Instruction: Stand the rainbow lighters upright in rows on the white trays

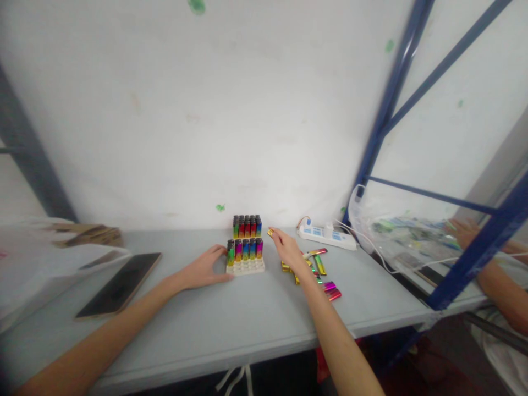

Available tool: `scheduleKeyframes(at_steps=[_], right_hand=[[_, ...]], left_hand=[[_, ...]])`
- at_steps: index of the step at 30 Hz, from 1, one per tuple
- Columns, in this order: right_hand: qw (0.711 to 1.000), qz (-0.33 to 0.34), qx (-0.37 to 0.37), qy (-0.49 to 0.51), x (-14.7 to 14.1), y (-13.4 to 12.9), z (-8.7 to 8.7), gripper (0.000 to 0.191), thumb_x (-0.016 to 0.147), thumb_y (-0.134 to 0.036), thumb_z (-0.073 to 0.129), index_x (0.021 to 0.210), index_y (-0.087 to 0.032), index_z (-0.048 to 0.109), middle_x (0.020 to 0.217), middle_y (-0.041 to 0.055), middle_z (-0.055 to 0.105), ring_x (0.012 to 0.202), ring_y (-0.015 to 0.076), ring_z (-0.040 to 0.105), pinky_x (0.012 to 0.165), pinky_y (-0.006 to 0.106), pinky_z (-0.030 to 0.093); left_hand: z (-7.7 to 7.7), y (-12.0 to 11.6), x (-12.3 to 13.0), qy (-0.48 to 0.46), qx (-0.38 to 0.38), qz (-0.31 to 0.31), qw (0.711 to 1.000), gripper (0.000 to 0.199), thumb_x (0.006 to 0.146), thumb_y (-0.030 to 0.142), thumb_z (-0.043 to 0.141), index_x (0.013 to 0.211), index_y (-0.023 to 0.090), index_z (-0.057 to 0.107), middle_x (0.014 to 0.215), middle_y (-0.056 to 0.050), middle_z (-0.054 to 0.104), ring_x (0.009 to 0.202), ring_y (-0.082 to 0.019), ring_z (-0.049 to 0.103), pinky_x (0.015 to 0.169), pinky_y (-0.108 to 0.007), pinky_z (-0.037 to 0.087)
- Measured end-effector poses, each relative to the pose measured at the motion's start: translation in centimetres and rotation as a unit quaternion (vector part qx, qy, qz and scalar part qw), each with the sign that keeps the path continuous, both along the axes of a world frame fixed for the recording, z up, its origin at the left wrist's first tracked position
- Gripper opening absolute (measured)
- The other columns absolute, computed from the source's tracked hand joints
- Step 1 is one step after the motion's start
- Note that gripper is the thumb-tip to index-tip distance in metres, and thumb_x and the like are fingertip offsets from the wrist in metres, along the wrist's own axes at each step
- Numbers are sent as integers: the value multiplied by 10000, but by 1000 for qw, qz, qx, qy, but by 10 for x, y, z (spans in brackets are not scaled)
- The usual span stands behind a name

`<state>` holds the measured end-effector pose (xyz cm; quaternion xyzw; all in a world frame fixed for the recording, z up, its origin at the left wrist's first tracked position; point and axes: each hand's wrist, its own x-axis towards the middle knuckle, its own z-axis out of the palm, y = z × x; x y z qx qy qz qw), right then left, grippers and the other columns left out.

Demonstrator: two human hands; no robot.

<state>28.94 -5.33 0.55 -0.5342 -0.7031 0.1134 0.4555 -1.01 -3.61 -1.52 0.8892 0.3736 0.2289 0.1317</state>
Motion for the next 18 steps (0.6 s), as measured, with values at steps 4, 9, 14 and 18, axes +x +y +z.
scheduleKeyframes(at_steps=[4, 9, 14, 18], right_hand=[[999, -1, -1, 40, -3, 0, 0, 438, 920, -517, 550, 1160, -176, 687, 596, -40, 537, 553, 146, 455, 570, 261, 354], [994, -1, -1, 110, -8, -2, 5, 495, 840, -661, 631, 763, -173, 646, 576, -22, 527, 536, 134, 449, 524, 259, 346], [975, 119, -39, 183, -21, -12, 12, 543, 958, -695, 409, 793, -200, 558, 627, -2, 568, 572, 145, 531, 567, 260, 436], [944, 189, -107, 249, -37, -20, 14, 478, 924, -708, 461, 894, -233, 490, 590, -82, 406, 443, 100, 351, 438, 222, 341]], left_hand=[[-1, 1, 0, -1, 4, 3, 1000, 569, 740, 623, 754, 1083, 190, 614, 1218, -132, 622, 1129, -327, 613, 1060, -462, 489], [-2, 1, -1, -6, 7, -2, 1000, 559, 750, 623, 750, 1088, 198, 616, 1213, -120, 624, 1123, -320, 620, 1049, -442, 497], [0, -1, 0, -13, 7, 0, 1000, 550, 740, 618, 755, 1073, 201, 624, 1189, -120, 638, 1104, -327, 627, 1031, -456, 508], [1, -2, 1, -22, 11, -1, 1000, 537, 733, 619, 754, 1067, 216, 633, 1189, -114, 652, 1092, -328, 636, 1019, -454, 516]])
